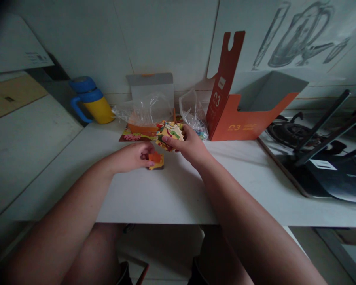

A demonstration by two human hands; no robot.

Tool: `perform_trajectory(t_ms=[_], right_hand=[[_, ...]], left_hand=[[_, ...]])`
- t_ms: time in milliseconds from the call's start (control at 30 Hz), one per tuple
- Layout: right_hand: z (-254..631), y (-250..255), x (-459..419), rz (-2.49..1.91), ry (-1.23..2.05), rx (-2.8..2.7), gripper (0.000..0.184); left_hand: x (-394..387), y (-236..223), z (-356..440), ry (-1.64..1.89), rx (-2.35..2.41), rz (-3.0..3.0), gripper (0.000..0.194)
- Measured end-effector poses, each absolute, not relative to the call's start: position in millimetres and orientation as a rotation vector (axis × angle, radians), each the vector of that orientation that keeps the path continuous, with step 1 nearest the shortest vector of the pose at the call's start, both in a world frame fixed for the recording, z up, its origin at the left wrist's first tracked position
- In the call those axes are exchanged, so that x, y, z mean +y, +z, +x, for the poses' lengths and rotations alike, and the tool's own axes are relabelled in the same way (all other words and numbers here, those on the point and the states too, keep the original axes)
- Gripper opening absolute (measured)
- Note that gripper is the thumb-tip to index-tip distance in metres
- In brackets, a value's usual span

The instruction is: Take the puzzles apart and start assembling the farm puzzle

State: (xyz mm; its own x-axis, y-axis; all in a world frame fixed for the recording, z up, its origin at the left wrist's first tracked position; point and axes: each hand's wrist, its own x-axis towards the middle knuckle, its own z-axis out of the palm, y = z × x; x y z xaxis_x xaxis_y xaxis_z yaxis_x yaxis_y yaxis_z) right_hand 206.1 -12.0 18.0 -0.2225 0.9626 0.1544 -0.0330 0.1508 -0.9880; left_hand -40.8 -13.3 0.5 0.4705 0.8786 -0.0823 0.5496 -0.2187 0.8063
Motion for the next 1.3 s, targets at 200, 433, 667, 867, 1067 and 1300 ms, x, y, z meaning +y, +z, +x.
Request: perform_trajectory(t_ms=[200, 433, 667, 867, 1067, 1300], right_hand=[[205, 11, -14, -0.954, 1.253, -1.687, 0.071], [203, 0, -14, -1.109, 0.861, -2.032, 0.078], [205, -5, -10, -1.111, 0.717, -2.103, 0.084], [201, -10, -14, -1.228, 0.675, -2.163, 0.095], [199, -8, -14, -1.233, 0.685, -2.187, 0.088], [197, -4, -17, -1.211, 0.757, -2.108, 0.094]], left_hand=[[9, -12, -43, 0.999, 1.264, 1.653, 0.032], [4, -11, -36, 0.939, 1.226, 1.765, 0.028], [1, -6, -34, 0.952, 1.199, 1.839, 0.031], [-3, -6, -30, 0.963, 1.178, 1.833, 0.032], [-4, -5, -28, 0.975, 1.156, 1.822, 0.027], [-6, -1, -29, 1.03, 1.262, 2.075, 0.033]])
